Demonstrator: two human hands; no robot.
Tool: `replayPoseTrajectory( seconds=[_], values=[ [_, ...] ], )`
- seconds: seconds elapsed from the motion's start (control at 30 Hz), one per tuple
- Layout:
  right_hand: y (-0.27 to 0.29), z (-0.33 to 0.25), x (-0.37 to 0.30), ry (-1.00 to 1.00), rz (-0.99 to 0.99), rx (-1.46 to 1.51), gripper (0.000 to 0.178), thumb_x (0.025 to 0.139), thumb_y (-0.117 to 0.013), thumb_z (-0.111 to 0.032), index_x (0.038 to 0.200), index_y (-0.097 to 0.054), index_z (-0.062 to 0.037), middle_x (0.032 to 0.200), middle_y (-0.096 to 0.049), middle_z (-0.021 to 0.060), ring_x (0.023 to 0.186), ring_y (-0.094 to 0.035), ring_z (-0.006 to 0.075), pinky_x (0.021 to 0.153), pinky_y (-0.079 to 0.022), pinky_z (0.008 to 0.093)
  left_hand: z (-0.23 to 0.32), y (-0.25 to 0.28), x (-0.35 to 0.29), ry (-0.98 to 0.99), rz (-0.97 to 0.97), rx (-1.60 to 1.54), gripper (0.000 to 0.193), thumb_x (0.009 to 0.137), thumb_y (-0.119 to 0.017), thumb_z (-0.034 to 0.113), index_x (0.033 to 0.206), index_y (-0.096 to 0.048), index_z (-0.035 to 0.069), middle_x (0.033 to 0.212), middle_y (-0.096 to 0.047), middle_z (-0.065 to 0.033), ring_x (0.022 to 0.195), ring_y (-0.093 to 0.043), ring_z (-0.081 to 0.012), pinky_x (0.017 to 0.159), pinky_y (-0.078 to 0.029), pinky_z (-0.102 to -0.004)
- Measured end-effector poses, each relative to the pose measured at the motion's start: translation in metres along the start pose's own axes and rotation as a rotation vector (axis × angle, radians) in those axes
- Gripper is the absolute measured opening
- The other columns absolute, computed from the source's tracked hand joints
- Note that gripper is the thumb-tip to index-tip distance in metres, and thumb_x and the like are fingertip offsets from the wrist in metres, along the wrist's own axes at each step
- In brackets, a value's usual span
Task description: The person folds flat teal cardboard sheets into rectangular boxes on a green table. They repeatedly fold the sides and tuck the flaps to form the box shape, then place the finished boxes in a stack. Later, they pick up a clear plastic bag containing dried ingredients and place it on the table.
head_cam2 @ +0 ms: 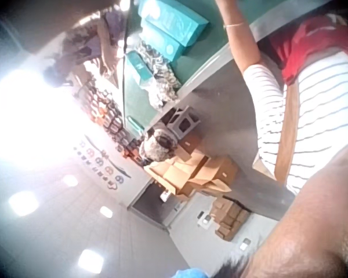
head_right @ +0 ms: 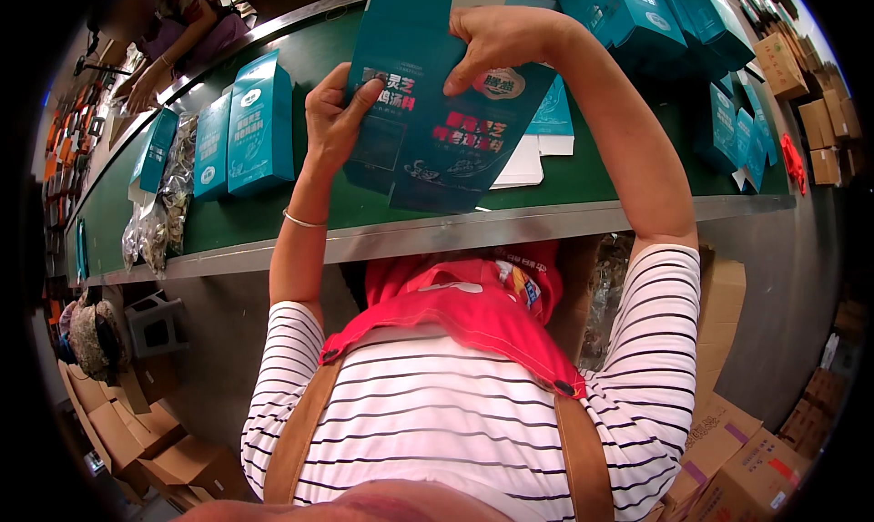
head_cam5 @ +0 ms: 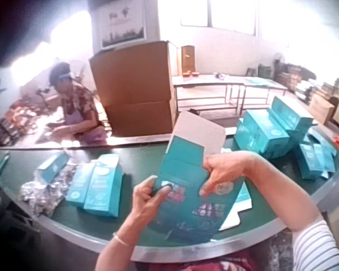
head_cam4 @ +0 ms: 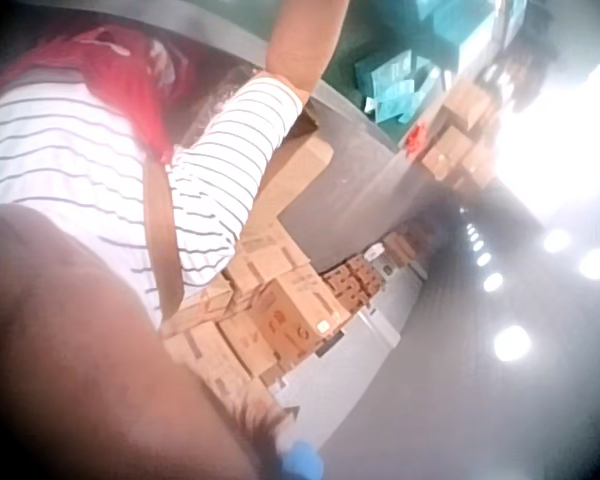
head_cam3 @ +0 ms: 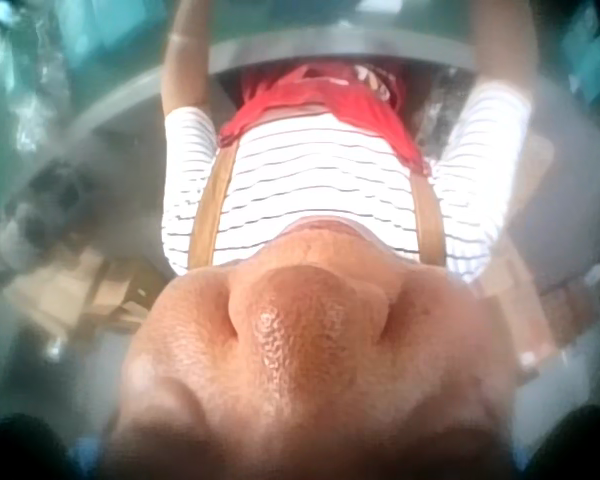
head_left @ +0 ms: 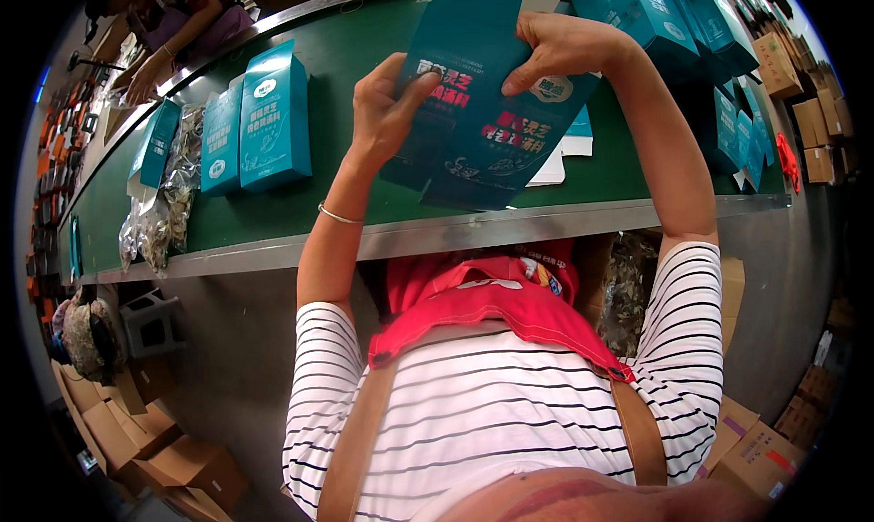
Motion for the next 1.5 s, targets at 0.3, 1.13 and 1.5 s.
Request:
replayPoseTrajectory(
  seconds=[0.3,1.13,1.5],
  values=[
    [0.0,0.024,0.006,0.082,0.319,0.421,0.057,0.064,-0.082,-0.041,0.098,-0.065,0.0013,0.087,-0.067,0.0106,0.073,-0.066,0.0235,0.076,-0.054,0.0308,0.023,-0.045,-0.036,-0.455,0.287,0.856,0.124,0.054,-0.081,0.053,0.144,-0.015,-0.001,0.148,-0.012,-0.0288,0.138,-0.008,-0.0457,0.109,0.0,-0.0583],
    [-0.099,0.034,0.027,0.273,0.224,1.598,0.031,0.088,-0.064,-0.025,0.11,-0.06,-0.0025,0.097,-0.068,0.0079,0.087,-0.066,0.0136,0.08,-0.055,0.0303,-0.025,0.038,-0.031,0.029,0.074,-0.788,0.019,0.082,-0.067,0.004,0.102,-0.066,0.004,0.097,-0.069,-0.0066,0.085,-0.064,-0.0142,0.081,-0.049,-0.0265],
    [-0.121,0.04,0.036,0.081,0.307,1.065,0.049,0.079,-0.074,-0.016,0.121,-0.051,-0.003,0.101,-0.065,0.008,0.091,-0.061,0.0146,0.083,-0.051,0.0305,-0.05,0.046,-0.045,0.047,0.476,-0.685,0.026,0.083,-0.066,0.003,0.109,-0.061,0.002,0.103,-0.066,-0.0066,0.091,-0.062,-0.0134,0.083,-0.049,-0.026]
  ],
)
Point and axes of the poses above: each hand's wrist, its own x-axis towards the middle knuckle, its own y-axis out of the back of the hand, z = x × y, the point moved 4 cm from there along x, towards the middle knuckle
